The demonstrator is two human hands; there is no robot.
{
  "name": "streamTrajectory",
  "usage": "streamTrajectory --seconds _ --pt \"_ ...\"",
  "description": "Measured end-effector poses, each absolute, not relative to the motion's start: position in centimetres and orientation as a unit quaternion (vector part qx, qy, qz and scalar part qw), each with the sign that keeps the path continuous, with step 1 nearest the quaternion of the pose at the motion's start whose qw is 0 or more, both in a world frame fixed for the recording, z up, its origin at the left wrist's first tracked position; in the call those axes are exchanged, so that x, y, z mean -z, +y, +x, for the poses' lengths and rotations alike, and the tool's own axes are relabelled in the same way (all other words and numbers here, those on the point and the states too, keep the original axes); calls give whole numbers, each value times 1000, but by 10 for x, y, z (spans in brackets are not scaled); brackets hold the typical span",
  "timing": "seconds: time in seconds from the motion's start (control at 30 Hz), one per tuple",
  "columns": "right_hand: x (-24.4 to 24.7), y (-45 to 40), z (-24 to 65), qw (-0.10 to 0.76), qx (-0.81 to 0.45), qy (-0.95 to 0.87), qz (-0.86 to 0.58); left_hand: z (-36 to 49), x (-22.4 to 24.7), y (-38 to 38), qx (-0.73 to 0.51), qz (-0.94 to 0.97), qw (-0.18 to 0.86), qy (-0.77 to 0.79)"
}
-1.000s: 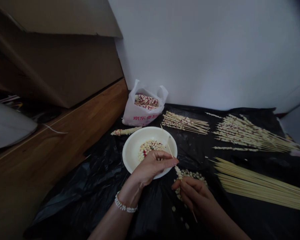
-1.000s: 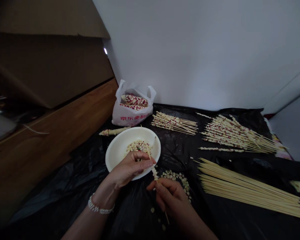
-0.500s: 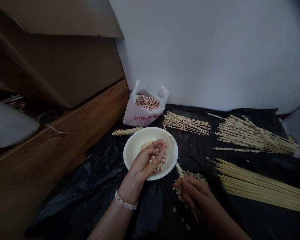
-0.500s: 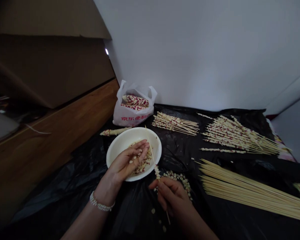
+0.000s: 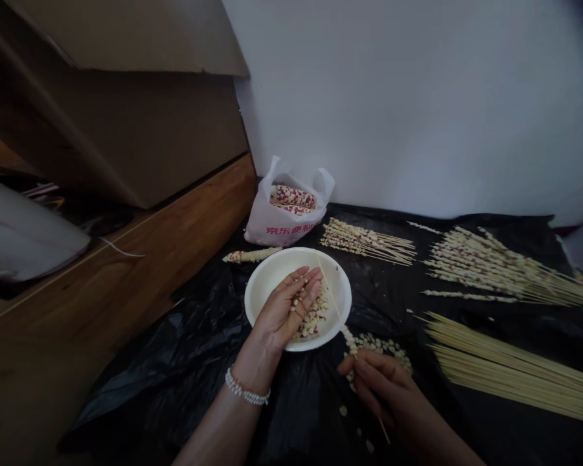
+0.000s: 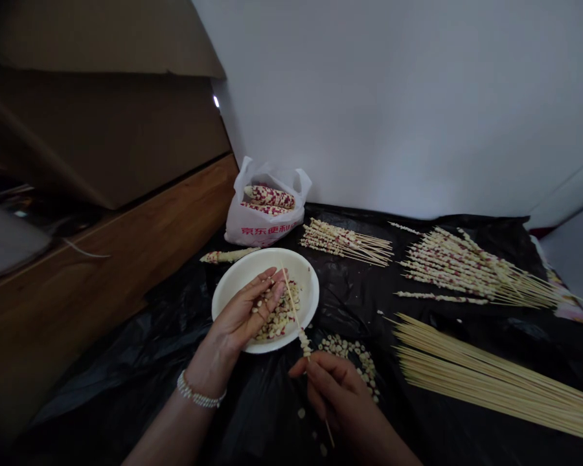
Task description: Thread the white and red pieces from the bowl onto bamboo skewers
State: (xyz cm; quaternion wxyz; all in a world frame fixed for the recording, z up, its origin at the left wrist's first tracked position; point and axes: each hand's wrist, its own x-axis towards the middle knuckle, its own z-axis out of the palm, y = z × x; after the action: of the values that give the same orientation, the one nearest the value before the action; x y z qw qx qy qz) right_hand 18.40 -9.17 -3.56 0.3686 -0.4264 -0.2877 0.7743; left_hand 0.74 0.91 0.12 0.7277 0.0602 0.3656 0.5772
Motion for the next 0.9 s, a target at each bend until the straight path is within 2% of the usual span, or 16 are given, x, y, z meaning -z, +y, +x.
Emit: streamTrajectory --seconds 0.43,0.9 --pt "43 -93 184 333 -783 -335 -406 4 -5 14 -587 13 728 354" --pt "37 -96 181 308 -791 -341 -405 -1 -1 16 -622 46 692 363"
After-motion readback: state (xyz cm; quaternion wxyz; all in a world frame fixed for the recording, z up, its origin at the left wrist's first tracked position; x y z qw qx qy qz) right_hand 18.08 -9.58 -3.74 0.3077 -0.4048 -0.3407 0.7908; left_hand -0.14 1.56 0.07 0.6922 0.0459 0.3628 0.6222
